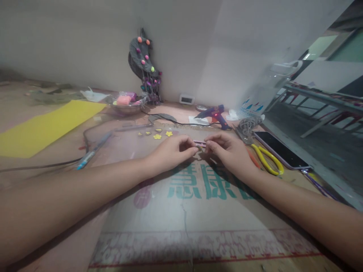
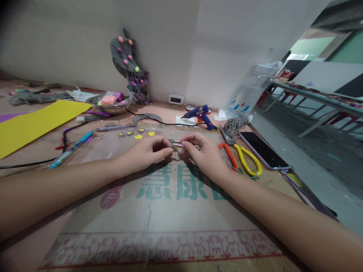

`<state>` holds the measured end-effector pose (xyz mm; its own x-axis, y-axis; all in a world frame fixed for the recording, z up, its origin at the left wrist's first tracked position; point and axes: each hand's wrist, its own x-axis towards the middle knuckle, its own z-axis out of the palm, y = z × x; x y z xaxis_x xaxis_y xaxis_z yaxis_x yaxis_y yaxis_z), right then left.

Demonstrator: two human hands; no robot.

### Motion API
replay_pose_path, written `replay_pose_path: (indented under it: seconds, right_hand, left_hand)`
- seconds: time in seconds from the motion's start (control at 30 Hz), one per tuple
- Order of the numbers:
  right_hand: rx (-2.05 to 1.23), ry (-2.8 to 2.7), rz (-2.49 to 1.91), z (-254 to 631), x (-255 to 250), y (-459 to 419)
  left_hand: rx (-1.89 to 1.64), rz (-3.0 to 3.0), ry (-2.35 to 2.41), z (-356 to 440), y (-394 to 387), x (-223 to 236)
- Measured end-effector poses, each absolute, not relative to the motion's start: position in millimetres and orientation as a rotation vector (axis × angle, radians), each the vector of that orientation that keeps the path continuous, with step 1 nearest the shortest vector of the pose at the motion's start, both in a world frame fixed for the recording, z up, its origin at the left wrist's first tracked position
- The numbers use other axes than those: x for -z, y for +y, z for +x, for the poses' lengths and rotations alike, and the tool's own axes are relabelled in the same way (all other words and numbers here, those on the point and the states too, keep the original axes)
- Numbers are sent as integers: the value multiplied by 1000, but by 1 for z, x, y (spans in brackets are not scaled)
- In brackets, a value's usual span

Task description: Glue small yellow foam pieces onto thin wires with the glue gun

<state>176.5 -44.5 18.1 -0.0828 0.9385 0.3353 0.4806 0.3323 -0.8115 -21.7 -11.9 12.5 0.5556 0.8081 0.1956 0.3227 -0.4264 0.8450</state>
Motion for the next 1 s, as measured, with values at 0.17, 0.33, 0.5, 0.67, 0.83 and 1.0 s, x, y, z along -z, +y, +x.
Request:
replay_pose_path:
  seconds: [0.17, 0.33, 0.5, 0.67, 0.83, 1.0]
  right_hand:
    - [-634, -1728, -1297, 176, -19, -46]
    - [-575, -1767, -1329, 177, -19, -47]
    - [-576, -1761, -1305, 176, -17, -45]
    - [-459, -1841, -1311, 177, -19, -47]
    - [-403, -1908, -1310, 176, -22, -49]
    - [-335, -1945, -1293, 178, -22, -48]
  left_hand:
    - [-773, 2003, 909, -22, -12, -13]
    - [-769, 1999, 911, -22, -12, -14]
    - [-776, 1989, 893, -22, -12, -12]
    - [-774, 2004, 904, -21, -12, -13]
    - [-767, 2007, 899, -21, -13, -15]
    - [-767, 1998, 892, -21, -13, -14]
